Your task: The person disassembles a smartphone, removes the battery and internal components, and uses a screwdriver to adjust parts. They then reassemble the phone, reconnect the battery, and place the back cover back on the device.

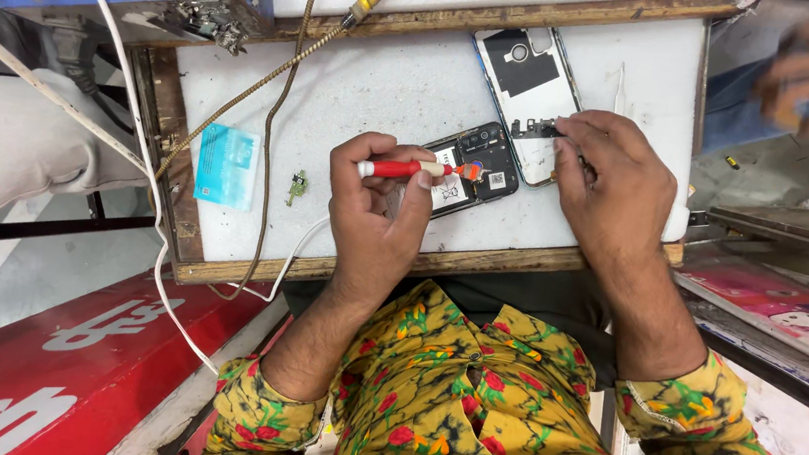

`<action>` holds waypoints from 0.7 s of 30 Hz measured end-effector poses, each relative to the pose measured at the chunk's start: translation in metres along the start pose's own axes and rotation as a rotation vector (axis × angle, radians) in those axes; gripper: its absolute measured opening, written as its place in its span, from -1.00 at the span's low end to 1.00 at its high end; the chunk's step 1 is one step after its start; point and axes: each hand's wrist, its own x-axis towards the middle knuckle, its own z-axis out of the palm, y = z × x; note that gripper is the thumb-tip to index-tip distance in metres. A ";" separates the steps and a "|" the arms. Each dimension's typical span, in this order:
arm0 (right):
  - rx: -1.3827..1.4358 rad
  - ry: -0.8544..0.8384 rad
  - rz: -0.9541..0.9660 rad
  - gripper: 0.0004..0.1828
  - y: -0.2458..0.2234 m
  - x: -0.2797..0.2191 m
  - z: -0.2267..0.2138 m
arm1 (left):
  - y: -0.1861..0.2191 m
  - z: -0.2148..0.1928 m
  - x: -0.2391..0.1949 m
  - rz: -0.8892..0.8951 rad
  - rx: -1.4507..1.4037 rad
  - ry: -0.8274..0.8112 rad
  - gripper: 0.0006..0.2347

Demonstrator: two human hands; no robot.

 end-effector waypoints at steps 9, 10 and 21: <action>0.336 -0.086 -0.154 -0.78 -0.025 -0.016 0.008 | 0.000 -0.005 -0.003 -0.077 -0.022 -0.011 -0.69; 0.339 -0.079 -0.163 -0.78 -0.027 -0.017 0.010 | 0.000 -0.005 -0.004 -0.084 -0.011 -0.013 -0.69; 0.373 -0.168 -0.145 -0.86 -0.033 -0.013 0.011 | 0.004 -0.004 -0.009 -0.031 0.091 -0.024 -0.69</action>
